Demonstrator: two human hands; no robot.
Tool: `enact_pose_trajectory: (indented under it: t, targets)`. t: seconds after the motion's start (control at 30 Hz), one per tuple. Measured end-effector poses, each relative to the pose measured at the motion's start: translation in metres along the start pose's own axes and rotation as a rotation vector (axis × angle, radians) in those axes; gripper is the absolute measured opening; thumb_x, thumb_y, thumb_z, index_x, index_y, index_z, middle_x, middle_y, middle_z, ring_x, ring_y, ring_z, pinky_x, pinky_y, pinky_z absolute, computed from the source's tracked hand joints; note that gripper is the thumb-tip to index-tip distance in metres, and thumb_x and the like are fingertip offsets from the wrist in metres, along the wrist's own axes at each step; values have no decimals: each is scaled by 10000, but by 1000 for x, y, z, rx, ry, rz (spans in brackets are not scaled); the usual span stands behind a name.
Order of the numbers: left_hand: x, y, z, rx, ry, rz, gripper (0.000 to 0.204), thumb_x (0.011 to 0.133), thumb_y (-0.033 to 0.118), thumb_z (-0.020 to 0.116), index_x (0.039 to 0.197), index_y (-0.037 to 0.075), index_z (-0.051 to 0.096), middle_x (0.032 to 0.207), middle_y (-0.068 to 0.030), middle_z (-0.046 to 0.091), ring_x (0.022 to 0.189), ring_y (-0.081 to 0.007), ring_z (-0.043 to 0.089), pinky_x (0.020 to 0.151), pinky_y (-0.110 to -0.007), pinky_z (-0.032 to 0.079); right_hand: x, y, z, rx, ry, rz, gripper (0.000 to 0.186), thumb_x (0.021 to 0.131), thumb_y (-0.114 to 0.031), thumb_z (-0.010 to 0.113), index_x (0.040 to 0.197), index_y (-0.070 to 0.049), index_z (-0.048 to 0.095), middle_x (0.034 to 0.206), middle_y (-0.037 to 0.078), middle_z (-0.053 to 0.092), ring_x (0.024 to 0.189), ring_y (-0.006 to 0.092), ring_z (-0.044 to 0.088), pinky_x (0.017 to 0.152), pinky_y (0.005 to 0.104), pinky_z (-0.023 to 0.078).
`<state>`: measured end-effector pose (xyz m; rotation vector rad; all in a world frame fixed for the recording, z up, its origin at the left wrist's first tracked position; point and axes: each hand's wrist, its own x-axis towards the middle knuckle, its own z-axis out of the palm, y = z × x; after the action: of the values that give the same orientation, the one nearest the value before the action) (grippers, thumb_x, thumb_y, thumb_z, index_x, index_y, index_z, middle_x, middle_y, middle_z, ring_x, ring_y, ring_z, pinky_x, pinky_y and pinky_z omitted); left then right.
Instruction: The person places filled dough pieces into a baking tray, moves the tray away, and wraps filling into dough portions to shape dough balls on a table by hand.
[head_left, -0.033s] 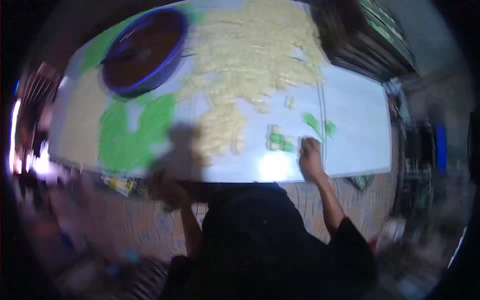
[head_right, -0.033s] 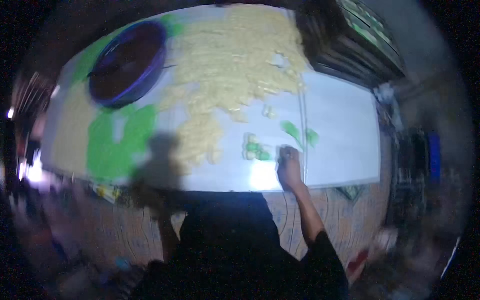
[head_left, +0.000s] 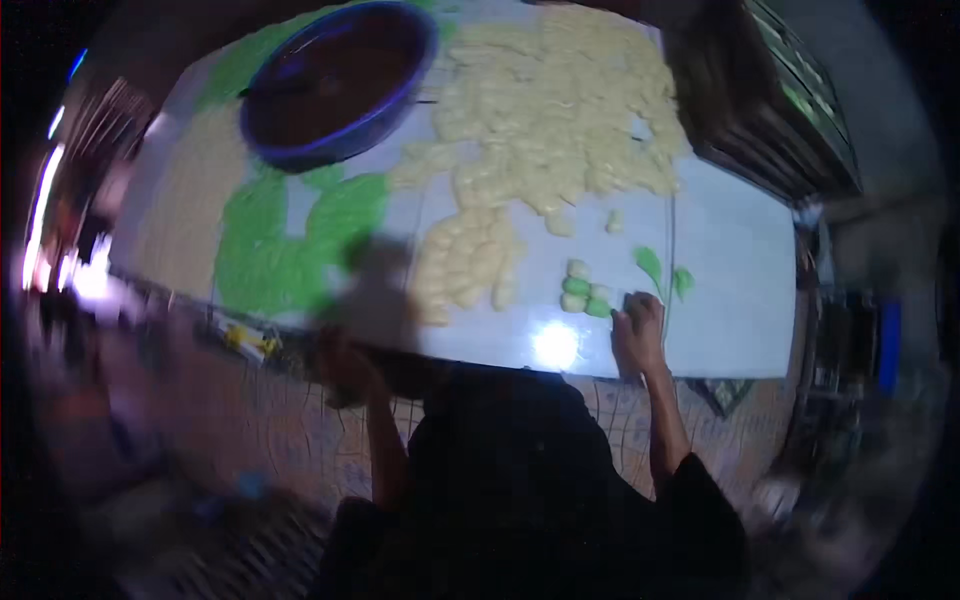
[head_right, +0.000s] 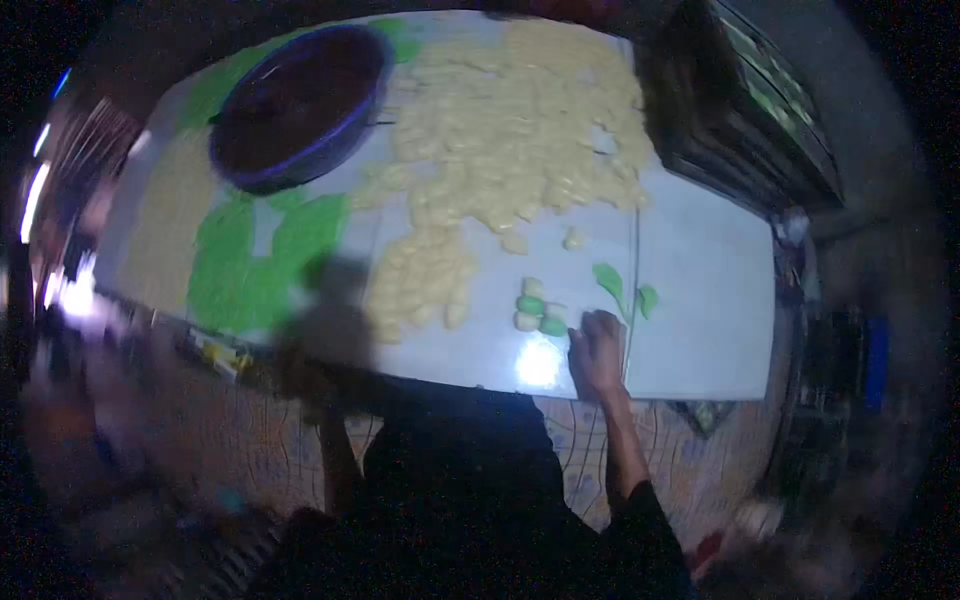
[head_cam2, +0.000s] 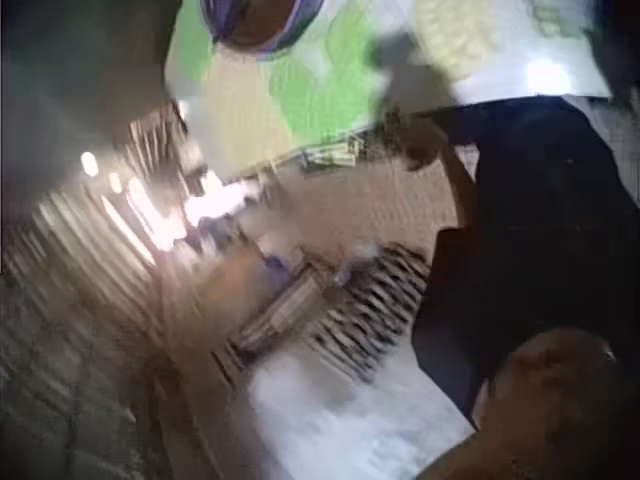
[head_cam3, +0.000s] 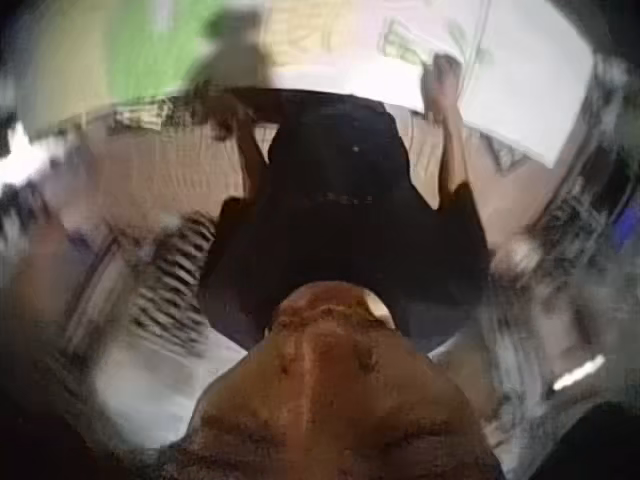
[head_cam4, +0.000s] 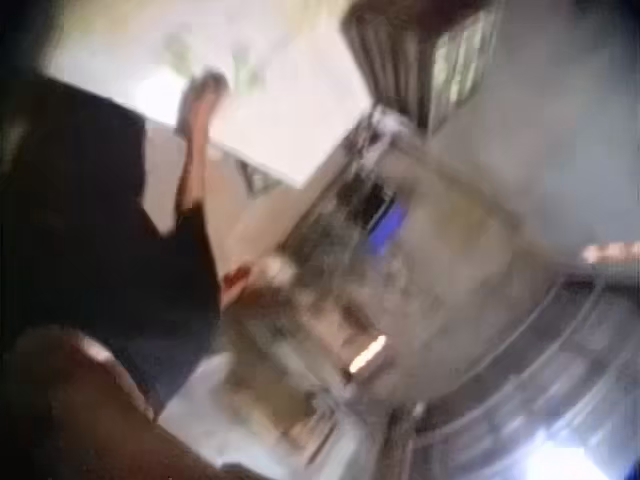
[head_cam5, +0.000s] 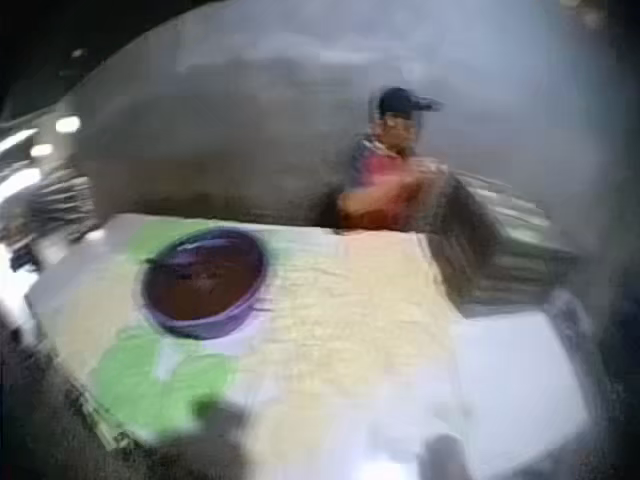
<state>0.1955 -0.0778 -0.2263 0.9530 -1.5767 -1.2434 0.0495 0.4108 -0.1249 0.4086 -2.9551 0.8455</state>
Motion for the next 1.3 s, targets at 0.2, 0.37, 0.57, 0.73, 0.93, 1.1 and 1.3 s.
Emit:
enact_pose_trajectory:
  t: [0.2, 0.37, 0.57, 0.73, 0.93, 1.1, 1.3]
  targets:
    - [21, 73, -42, 141, 115, 106, 205, 869, -18, 490, 1029, -19, 618, 1005, -118, 648, 970, -225, 613, 872, -320, 465, 43, -102, 0, 306, 6, -41, 343, 849, -126, 591, 1143, 51, 578, 1118, 186, 598, 1032, 234, 582, 804, 343, 495]
    - [51, 73, -65, 363, -44, 215, 243, 845, -2, 524, 1069, 15, 618, 1032, -172, 637, 984, -290, 613, 851, -354, 471, 81, -257, 84, 528, -646, -655, 420, 784, -45, 622, 1199, -17, 568, 1264, 170, 553, 1173, 335, 504, 1010, 402, 386]
    - [98, 91, -35, 602, -189, 479, 318, 812, 61, 569, 1127, 30, 601, 1171, -145, 586, 1199, -323, 469, 982, -465, 344, 113, -410, 190, 78, -633, -1172, 968, 676, -219, 755, 1470, -109, 212, 1388, 151, 416, 1263, 362, 379, 1016, 449, 355]
    - [111, 49, -31, 642, -163, 565, 263, 795, 1, 553, 1048, 23, 621, 1121, -139, 603, 1177, -311, 490, 971, -456, 349, 123, -426, 245, -132, -483, -1267, 849, 691, -296, 750, 1401, -88, 334, 1294, 136, 503, 1263, 293, 407, 1016, 450, 331]
    - [112, 36, -25, 470, 46, 517, 243, 765, -88, 524, 978, -20, 619, 1058, -158, 619, 1117, -333, 535, 990, -441, 342, 89, -378, 236, 152, -678, -1455, 151, 772, -158, 618, 848, -27, 616, 854, 146, 597, 876, 333, 581, 876, 417, 454]
    - [104, 26, -19, 450, 37, 532, 298, 786, -88, 506, 1058, -7, 598, 1096, -166, 613, 1111, -342, 536, 955, -462, 401, 26, -315, 106, 518, -1100, -783, 294, 952, -314, 502, 960, -38, 604, 883, 131, 597, 812, 280, 599, 724, 384, 505]
    - [17, 126, 54, 207, -355, 309, 474, 885, 170, 576, 1307, -14, 460, 1173, -200, 571, 1108, -338, 529, 987, -420, 393, 51, -227, 31, 1630, -651, -50, 659, 947, -587, 343, 1162, 16, 499, 829, 79, 604, 414, 63, 435, 412, 177, 365]
